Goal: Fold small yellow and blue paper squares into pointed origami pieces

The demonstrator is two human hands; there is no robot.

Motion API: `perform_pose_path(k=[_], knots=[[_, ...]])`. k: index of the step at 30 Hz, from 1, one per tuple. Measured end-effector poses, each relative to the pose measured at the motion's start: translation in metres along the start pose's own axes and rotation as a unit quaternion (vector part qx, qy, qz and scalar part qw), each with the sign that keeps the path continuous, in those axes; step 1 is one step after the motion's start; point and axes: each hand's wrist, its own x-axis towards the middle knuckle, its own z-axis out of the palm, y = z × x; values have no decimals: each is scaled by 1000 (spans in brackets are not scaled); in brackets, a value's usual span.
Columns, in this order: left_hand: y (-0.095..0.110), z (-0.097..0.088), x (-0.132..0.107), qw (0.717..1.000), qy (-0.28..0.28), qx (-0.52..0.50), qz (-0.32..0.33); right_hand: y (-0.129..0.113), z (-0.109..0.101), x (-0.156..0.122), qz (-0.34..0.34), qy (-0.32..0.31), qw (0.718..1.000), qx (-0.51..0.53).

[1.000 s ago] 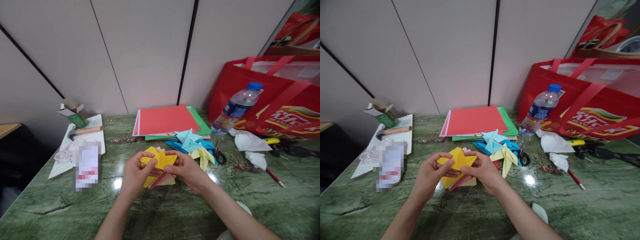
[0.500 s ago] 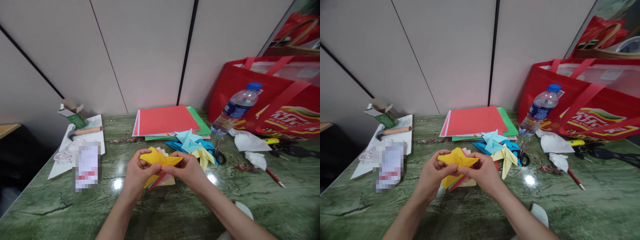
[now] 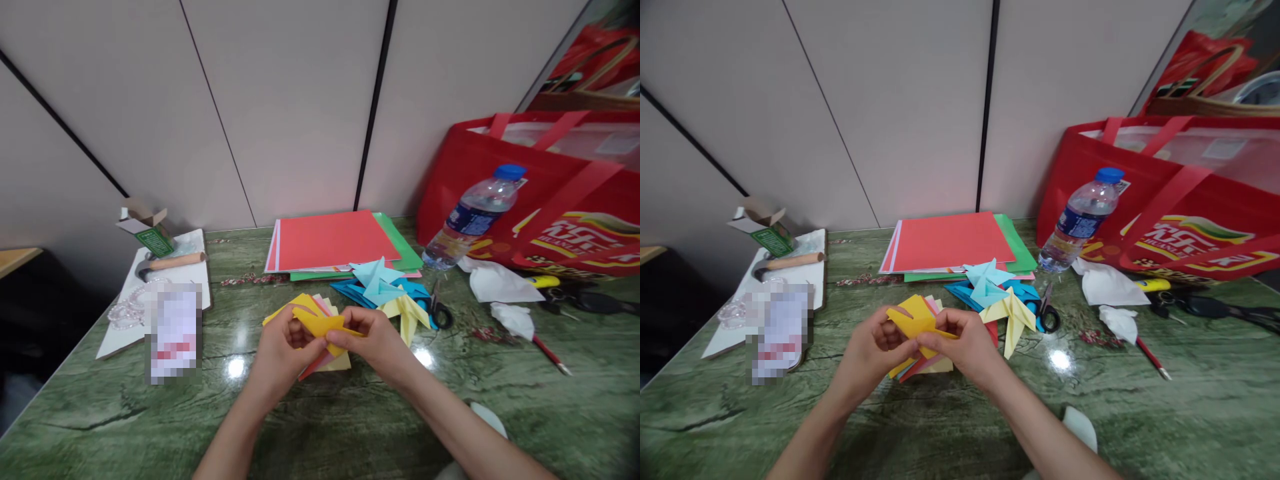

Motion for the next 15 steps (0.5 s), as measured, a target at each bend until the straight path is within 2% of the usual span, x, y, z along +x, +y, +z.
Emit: perform_pose_path(k=[6,11,15], knots=[[-4,-2,2,1000,-9,2,-11,5,1,3,4,11,999,31],[-7,-4,3,1000,-10,10,19,3,1,4,19,51,996,76],[-8,-4,3,999,-23,-7,40,5,1,4,28,29,996,84]])
